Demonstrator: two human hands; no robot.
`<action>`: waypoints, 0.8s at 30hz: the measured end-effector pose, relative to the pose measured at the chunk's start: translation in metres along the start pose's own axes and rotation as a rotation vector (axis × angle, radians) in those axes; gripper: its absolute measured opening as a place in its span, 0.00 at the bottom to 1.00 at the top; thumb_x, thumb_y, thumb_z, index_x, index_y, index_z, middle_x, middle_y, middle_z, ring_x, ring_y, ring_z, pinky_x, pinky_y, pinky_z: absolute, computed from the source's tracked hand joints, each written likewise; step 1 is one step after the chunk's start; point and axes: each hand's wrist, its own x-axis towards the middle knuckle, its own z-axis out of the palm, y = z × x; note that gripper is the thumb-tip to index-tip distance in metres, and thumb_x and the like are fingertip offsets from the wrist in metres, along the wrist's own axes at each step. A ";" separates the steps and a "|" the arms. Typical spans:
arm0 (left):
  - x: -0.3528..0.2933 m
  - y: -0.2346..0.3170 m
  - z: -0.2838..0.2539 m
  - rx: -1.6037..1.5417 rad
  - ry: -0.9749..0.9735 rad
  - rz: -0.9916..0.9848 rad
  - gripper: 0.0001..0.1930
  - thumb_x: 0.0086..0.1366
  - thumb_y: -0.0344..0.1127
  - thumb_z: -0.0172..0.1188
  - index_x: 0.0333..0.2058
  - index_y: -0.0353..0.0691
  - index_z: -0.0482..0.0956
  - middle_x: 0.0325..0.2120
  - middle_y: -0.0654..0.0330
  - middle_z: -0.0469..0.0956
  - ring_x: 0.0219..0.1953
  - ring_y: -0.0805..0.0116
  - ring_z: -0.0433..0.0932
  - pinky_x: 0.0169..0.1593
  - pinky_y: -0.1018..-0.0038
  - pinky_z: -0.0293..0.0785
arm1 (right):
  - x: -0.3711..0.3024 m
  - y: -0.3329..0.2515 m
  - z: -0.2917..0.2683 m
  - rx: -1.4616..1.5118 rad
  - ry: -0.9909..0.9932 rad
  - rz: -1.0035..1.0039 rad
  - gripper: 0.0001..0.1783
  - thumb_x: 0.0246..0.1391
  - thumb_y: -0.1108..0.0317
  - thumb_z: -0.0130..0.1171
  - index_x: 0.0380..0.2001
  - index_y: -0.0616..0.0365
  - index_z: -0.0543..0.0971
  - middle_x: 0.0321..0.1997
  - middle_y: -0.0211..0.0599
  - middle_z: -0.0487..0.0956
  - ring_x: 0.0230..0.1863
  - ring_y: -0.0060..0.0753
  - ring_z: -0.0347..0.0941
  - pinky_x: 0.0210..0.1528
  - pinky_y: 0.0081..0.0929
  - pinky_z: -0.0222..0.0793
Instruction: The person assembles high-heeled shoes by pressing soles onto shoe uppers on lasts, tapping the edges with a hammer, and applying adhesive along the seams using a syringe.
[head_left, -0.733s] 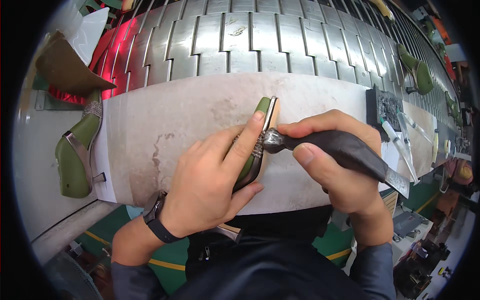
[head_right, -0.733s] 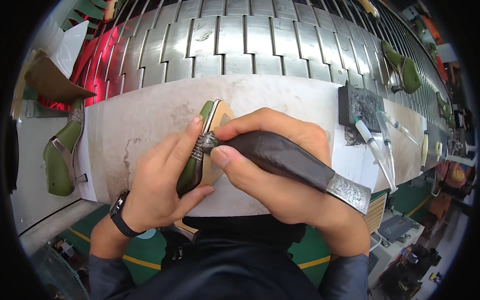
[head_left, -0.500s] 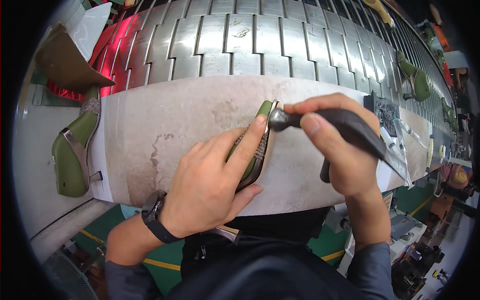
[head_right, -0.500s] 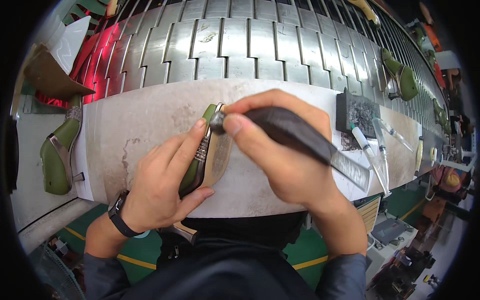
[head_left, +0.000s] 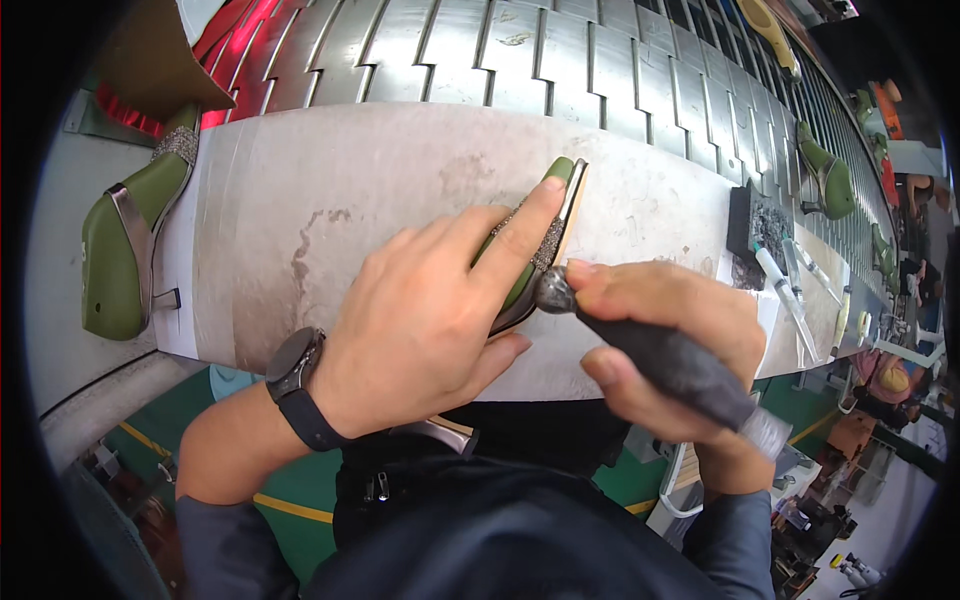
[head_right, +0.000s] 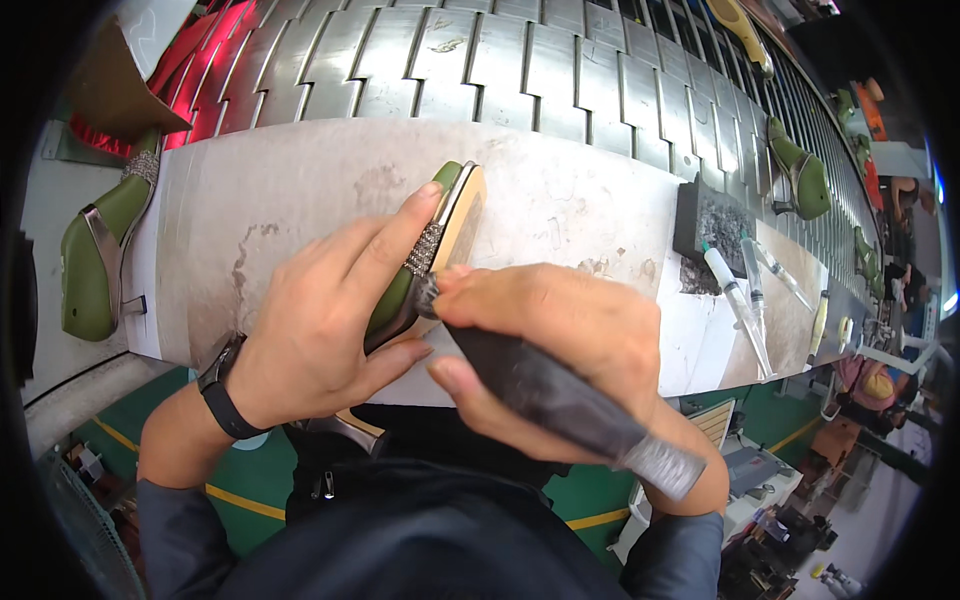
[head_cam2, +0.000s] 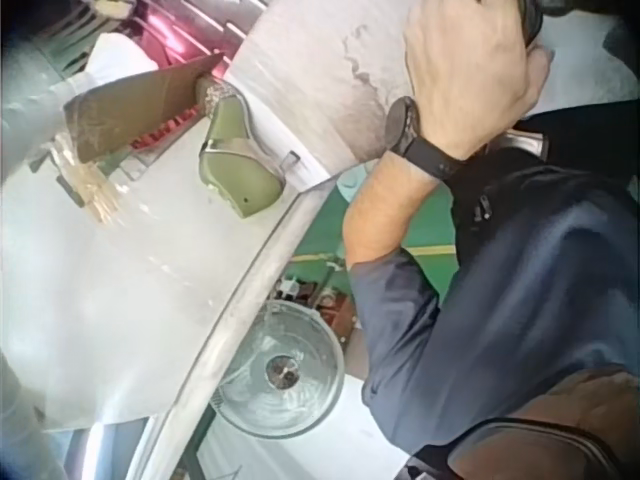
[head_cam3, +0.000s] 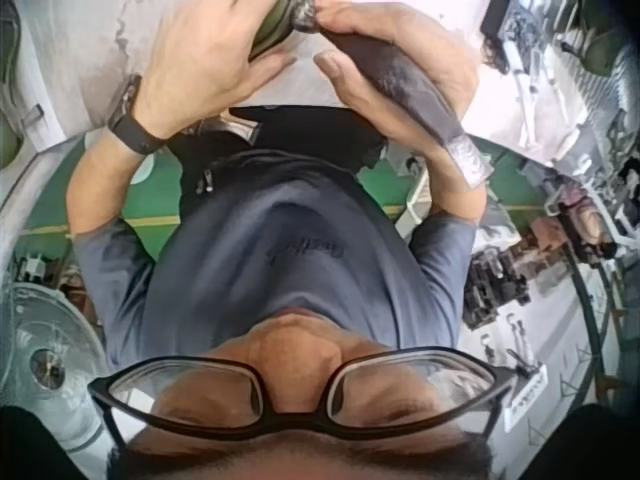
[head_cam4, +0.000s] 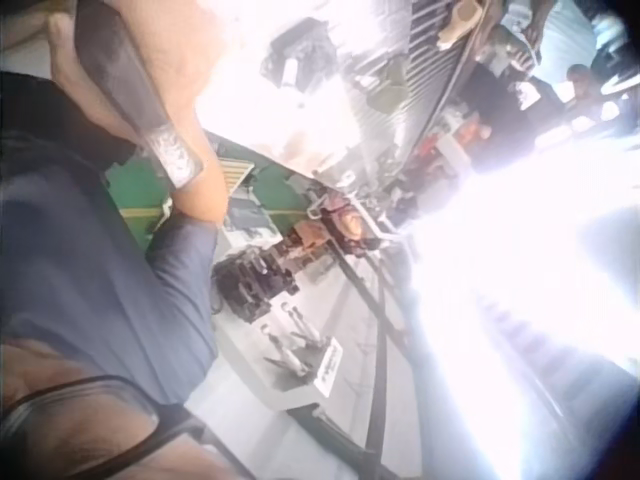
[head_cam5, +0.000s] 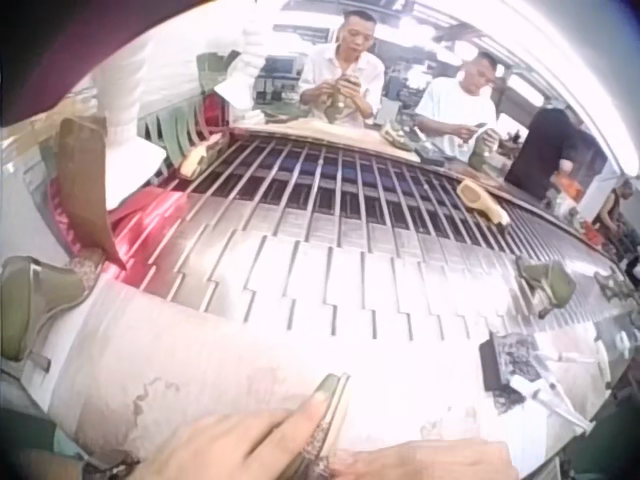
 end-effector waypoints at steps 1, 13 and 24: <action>0.000 -0.001 0.000 -0.004 0.004 -0.002 0.58 0.46 0.30 0.79 0.77 0.37 0.57 0.49 0.45 0.77 0.45 0.42 0.79 0.48 0.55 0.77 | -0.001 -0.003 0.003 -0.002 -0.006 0.000 0.17 0.47 0.73 0.77 0.42 0.63 0.85 0.43 0.47 0.88 0.45 0.45 0.89 0.48 0.34 0.85; -0.004 -0.004 0.004 0.040 0.061 0.034 0.54 0.51 0.35 0.75 0.76 0.38 0.58 0.46 0.46 0.77 0.44 0.43 0.79 0.46 0.56 0.77 | -0.049 -0.021 0.088 -0.274 0.266 -0.104 0.20 0.44 0.71 0.79 0.41 0.68 0.85 0.46 0.55 0.87 0.48 0.55 0.87 0.52 0.44 0.85; -0.024 -0.039 -0.007 -0.163 0.038 0.077 0.37 0.70 0.44 0.67 0.70 0.30 0.66 0.53 0.39 0.80 0.51 0.41 0.81 0.55 0.58 0.77 | -0.046 -0.023 0.073 -0.361 0.256 -0.109 0.22 0.44 0.72 0.79 0.44 0.67 0.85 0.46 0.53 0.87 0.48 0.53 0.87 0.51 0.38 0.85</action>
